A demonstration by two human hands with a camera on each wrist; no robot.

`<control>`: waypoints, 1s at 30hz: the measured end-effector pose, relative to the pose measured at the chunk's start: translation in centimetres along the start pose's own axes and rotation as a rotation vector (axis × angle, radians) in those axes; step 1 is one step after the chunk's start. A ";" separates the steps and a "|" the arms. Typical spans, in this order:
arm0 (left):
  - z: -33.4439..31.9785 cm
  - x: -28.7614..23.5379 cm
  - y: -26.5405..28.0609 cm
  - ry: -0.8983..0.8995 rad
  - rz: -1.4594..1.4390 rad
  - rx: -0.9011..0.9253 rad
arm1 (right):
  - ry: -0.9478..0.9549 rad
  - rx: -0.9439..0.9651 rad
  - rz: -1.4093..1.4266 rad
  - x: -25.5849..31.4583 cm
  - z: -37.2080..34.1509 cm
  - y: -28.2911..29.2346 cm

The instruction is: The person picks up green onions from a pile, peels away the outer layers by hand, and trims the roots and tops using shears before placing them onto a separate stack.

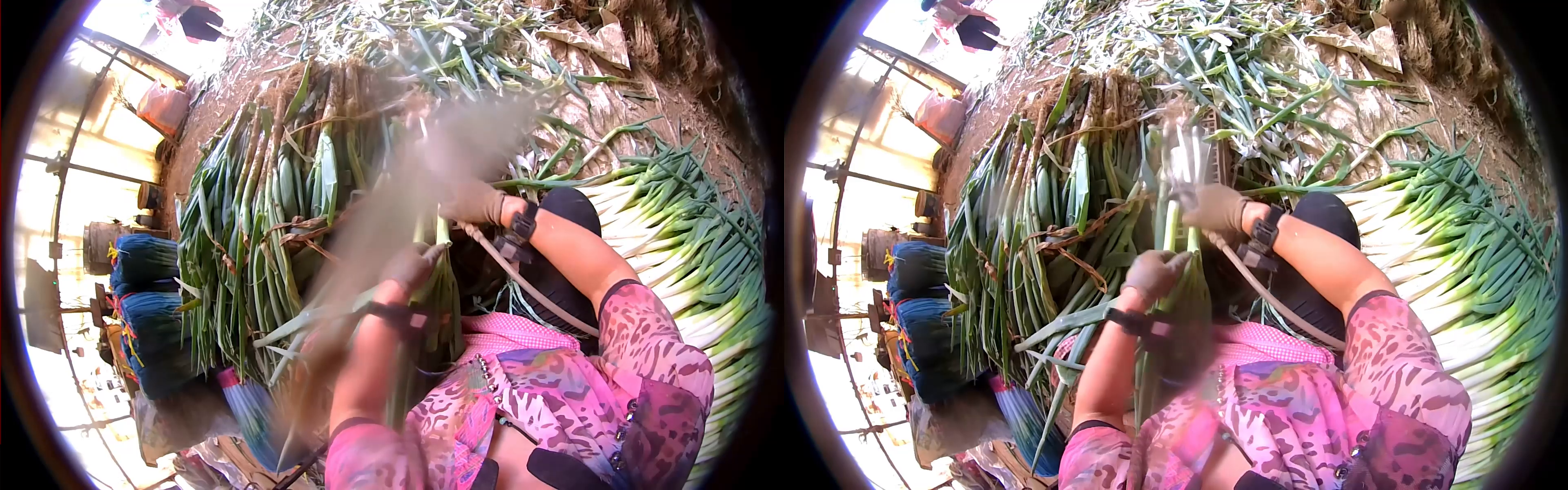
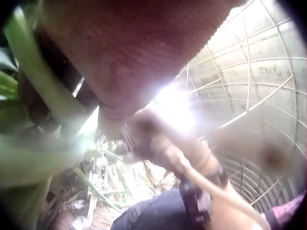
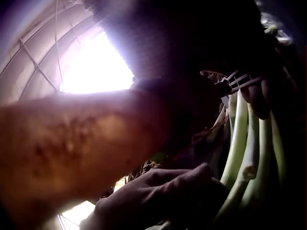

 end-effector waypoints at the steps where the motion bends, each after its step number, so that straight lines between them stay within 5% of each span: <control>1: 0.2 0.0 1.3 -0.098 -0.055 -0.061 | 0.004 0.042 -0.016 1.0 -1.4 0.1; 3: -0.6 -2.5 5.0 -0.222 -0.060 -0.265 | -0.205 0.264 0.071 5.5 -4.5 2.8; 4: 1.6 -1.8 6.4 -0.013 0.156 -0.284 | -0.145 0.166 0.043 5.0 -4.9 1.7; 6: -1.2 -4.9 7.3 0.006 0.402 -0.205 | -0.122 0.118 0.051 4.4 -5.8 0.5; 9: 9.0 7.0 3.3 0.119 0.725 -0.329 | -0.118 0.072 0.031 4.9 -6.7 0.0; 12: 15.2 14.2 2.0 -0.057 0.832 -0.646 | -0.136 0.007 0.033 4.4 -7.0 0.0; 13: 10.0 6.7 4.5 0.169 0.507 -0.446 | -0.143 -0.010 0.036 4.3 -7.3 -0.1; 14: 8.6 4.6 6.2 0.158 0.465 -0.435 | -0.216 0.036 0.149 4.6 -7.7 0.4; 17: 9.4 6.0 10.3 0.246 0.198 -0.360 | -0.280 0.099 0.393 6.4 -8.9 2.3; 20: 7.2 3.8 12.1 0.173 0.220 -0.334 | 0.072 -0.046 0.278 8.6 -10.9 0.9; 25: 4.2 2.0 9.9 0.128 -0.025 -0.261 | -0.063 0.114 0.364 10.9 -12.3 0.7; 27: 1.7 0.9 9.0 -0.323 0.061 -0.249 | 0.037 0.105 0.285 10.5 -13.0 -0.7; 30: 1.4 0.4 7.9 -0.492 0.014 -0.286 | 0.021 0.146 0.321 10.8 -13.5 -0.6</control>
Point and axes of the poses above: each hand's wrist, its own z-axis towards the middle knuckle, its own y-axis out of the back of the hand, x = y × z, the point moved 3 cm from there along z, towards the middle knuckle, and after that the axes turned 11 degrees about -z, right-handed, at the moved point
